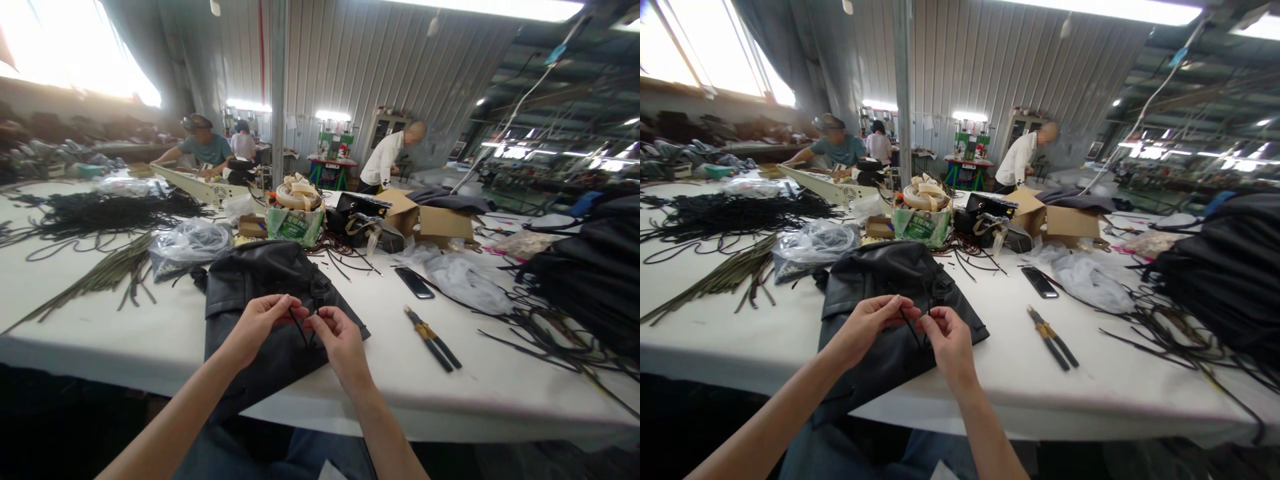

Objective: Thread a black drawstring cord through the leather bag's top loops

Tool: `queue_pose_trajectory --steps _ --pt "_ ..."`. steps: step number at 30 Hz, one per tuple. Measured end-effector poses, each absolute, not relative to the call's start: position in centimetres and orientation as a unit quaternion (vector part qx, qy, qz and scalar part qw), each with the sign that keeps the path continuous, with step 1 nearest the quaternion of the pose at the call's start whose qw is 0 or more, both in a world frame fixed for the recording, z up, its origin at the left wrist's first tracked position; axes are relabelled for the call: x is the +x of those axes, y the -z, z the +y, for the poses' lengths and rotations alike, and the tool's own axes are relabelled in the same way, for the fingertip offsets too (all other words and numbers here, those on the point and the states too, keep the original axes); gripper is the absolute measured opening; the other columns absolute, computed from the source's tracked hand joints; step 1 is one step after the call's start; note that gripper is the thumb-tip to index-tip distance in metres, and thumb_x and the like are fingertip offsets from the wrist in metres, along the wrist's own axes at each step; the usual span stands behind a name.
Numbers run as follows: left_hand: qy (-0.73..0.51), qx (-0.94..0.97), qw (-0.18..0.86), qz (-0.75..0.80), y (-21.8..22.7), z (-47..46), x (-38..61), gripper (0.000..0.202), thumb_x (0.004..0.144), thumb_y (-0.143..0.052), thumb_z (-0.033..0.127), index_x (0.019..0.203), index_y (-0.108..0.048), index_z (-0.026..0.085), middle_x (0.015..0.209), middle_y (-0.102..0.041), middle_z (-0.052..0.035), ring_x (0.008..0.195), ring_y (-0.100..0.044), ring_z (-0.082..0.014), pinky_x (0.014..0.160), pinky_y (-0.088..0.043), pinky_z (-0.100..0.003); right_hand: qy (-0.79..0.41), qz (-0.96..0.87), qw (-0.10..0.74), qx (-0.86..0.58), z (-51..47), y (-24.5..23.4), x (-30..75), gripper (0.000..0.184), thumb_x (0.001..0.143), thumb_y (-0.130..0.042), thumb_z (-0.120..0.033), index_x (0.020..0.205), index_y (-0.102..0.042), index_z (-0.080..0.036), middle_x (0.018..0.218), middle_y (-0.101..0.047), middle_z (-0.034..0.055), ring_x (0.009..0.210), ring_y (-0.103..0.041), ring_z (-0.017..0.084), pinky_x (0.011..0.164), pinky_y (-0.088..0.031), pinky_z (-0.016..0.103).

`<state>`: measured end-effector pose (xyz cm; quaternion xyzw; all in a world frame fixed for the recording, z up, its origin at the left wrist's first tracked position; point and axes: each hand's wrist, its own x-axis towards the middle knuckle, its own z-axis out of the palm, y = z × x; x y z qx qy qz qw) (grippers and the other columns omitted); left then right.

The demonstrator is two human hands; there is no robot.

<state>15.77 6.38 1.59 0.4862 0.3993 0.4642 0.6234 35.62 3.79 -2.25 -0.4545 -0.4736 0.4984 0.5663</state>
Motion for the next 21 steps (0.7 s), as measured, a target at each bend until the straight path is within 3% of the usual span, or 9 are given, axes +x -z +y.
queue_pose_trajectory --steps 3,6,8,11,13,15,18,21 --pt "-0.468 0.488 0.617 0.402 -1.3 6.1 15.5 0.060 0.093 -0.079 0.066 0.118 -0.079 0.011 0.093 -0.082 -0.0114 0.090 -0.075 -0.0238 0.089 -0.056 -0.032 -0.407 -0.505 0.564 -0.510 4.3 2.9 36.3 0.043 0.096 -0.080 -0.054 0.119 -0.071 -0.019 0.106 -0.084 0.0131 0.098 -0.081 0.031 0.097 -0.063 0.047" --pt "-0.467 0.498 0.605 0.408 -0.8 5.9 15.4 0.057 0.096 -0.077 0.063 0.124 -0.077 0.012 0.081 -0.076 -0.0052 0.081 -0.068 -0.0194 0.084 -0.052 -0.029 -0.190 -0.562 0.572 -0.566 4.1 3.1 36.8 0.045 0.098 -0.075 -0.044 0.136 -0.069 -0.020 0.129 -0.078 0.0148 0.118 -0.075 0.033 0.112 -0.056 0.053" --pt "-0.468 0.501 0.599 0.413 -0.5 5.7 15.5 0.055 0.097 -0.075 0.062 0.123 -0.077 0.014 0.078 -0.074 -0.0031 0.080 -0.065 -0.0187 0.085 -0.050 -0.029 -0.112 -0.595 0.575 -0.551 3.6 2.6 36.7 0.035 0.104 -0.069 -0.038 0.135 -0.071 -0.022 0.131 -0.076 0.0126 0.119 -0.072 0.029 0.112 -0.056 0.049" --pt "-0.462 0.534 0.563 0.430 -0.2 5.3 15.9 0.048 0.098 -0.072 0.061 0.112 -0.080 0.016 0.073 -0.071 -0.0010 0.079 -0.063 -0.0184 0.089 -0.049 -0.029 -0.173 -0.627 0.573 -0.499 2.7 1.3 35.8 0.025 0.111 -0.065 -0.037 0.130 -0.075 -0.025 0.113 -0.078 0.0062 0.102 -0.073 0.021 0.094 -0.059 0.035" --pt "-0.442 0.581 0.520 0.443 -0.1 4.8 16.2 0.045 0.100 -0.069 0.061 0.095 -0.079 0.017 0.071 -0.070 -0.0010 0.076 -0.062 -0.0182 0.085 -0.048 -0.029 -0.240 -0.631 0.567 -0.472 2.5 0.3 35.0 0.027 0.110 -0.068 -0.039 0.132 -0.076 -0.026 0.108 -0.078 0.0041 0.094 -0.073 0.018 0.085 -0.058 0.031" --pt "-0.418 0.631 0.468 0.456 0.0 4.1 16.4 0.046 0.102 -0.066 0.059 0.083 -0.077 0.019 0.073 -0.070 -0.0013 0.075 -0.063 -0.0182 0.079 -0.048 -0.028 -0.278 -0.633 0.563 -0.453 2.5 -0.6 34.2 0.021 0.107 -0.072 -0.040 0.119 -0.080 -0.024 0.102 -0.077 0.0034 0.087 -0.071 0.017 0.079 -0.056 0.029" --pt "-0.412 0.662 0.398 0.484 0.8 2.8 15.8 0.044 0.101 -0.065 0.060 0.090 -0.082 0.021 0.079 -0.076 -0.0016 0.075 -0.069 -0.0196 0.073 -0.053 -0.027 -0.313 -0.620 0.570 -0.439 2.5 -1.6 33.1 0.023 0.104 -0.074 -0.039 0.092 -0.083 -0.021 0.090 -0.074 0.0031 0.079 -0.068 0.016 0.072 -0.052 0.028" --pt "-0.443 0.650 0.339 0.516 2.7 2.1 14.1 0.050 0.091 -0.073 0.071 0.103 -0.087 0.025 0.085 -0.083 -0.0026 0.075 -0.078 -0.0246 0.067 -0.062 -0.027 -0.464 -0.501 0.595 -0.423 2.3 -1.9 32.0 0.033 0.092 -0.084 -0.050 0.081 -0.082 -0.019 0.079 -0.071 0.0021 0.067 -0.063 0.014 0.062 -0.047 0.026"
